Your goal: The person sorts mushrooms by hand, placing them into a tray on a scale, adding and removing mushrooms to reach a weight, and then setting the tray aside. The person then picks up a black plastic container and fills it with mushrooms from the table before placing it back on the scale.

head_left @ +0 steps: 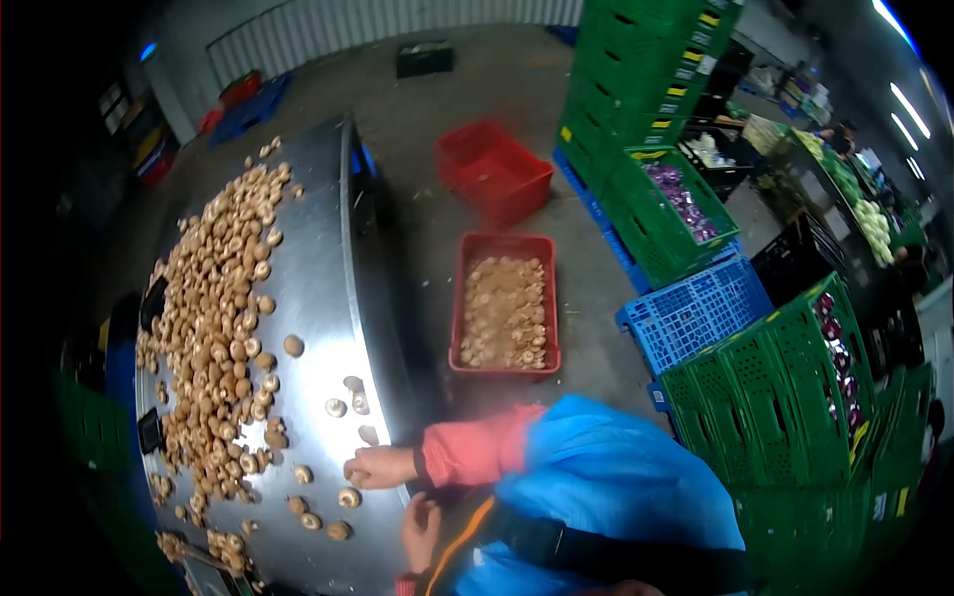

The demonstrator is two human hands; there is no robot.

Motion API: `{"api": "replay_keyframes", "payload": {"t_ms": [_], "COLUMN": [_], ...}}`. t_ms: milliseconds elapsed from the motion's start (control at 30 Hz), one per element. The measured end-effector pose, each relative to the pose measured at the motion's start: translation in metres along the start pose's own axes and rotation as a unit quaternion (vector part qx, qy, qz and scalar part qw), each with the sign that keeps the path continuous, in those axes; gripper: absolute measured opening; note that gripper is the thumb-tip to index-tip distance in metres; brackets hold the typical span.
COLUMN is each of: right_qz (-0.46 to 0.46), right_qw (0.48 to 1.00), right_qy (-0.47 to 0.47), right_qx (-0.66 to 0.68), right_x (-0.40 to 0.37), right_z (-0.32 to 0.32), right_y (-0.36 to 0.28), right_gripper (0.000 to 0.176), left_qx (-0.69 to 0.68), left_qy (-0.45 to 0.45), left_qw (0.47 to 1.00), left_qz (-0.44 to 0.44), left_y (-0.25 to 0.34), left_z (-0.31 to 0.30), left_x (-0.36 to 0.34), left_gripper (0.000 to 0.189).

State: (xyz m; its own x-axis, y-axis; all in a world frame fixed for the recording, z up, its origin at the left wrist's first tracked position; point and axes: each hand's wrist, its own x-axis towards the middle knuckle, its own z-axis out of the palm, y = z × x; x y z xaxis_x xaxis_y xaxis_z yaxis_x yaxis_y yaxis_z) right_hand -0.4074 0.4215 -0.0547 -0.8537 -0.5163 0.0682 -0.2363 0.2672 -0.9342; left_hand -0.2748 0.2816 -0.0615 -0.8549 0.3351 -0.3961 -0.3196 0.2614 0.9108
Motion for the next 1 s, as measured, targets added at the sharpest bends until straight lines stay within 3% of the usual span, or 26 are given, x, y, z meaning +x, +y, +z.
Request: {"api": "replay_keyframes", "payload": {"t_ms": [67,133,367,400,567,667,867,1000], "right_qz": [0.027,0.07,0.109,0.152,0.092,0.127,0.158,0.196], "right_qw": [0.999,0.996,0.986,0.977,0.983,0.973,0.95,0.92], "right_qy": [-0.01,-0.006,0.03,0.018,0.062,0.051,0.029,0.005], "right_qx": [0.021,0.061,0.123,0.151,0.148,0.188,0.269,0.339], "right_x": [-0.026,-0.052,-0.102,-0.108,-0.103,-0.103,-0.102,-0.102], "right_z": [-0.001,-0.005,0.006,0.0,0.017,0.005,-0.003,-0.015], "right_y": [-0.01,-0.022,-0.013,-0.026,0.01,-0.002,-0.007,-0.011], "right_gripper": [0.029,0.029,0.027,0.026,0.024,0.025,0.025,0.027], "left_qx": [0.025,0.034,0.086,0.087,0.144,0.159,0.103,-0.02], "left_qy": [-0.023,-0.05,-0.098,-0.1,-0.094,-0.09,-0.082,-0.101], "left_qw": [0.999,0.998,0.991,0.991,0.985,0.983,0.991,0.993], "left_qz": [0.028,-0.023,-0.02,-0.019,0.008,0.018,-0.037,-0.064], "left_y": [-0.027,-0.019,0.011,0.011,-0.01,-0.01,0.039,-0.003], "left_z": [-0.004,0.001,0.018,0.018,0.018,0.019,0.036,0.023], "left_x": [0.002,-0.002,-0.02,-0.021,-0.006,-0.005,-0.023,0.0], "left_gripper": [0.039,0.041,0.041,0.041,0.038,0.038,0.042,0.042]}}
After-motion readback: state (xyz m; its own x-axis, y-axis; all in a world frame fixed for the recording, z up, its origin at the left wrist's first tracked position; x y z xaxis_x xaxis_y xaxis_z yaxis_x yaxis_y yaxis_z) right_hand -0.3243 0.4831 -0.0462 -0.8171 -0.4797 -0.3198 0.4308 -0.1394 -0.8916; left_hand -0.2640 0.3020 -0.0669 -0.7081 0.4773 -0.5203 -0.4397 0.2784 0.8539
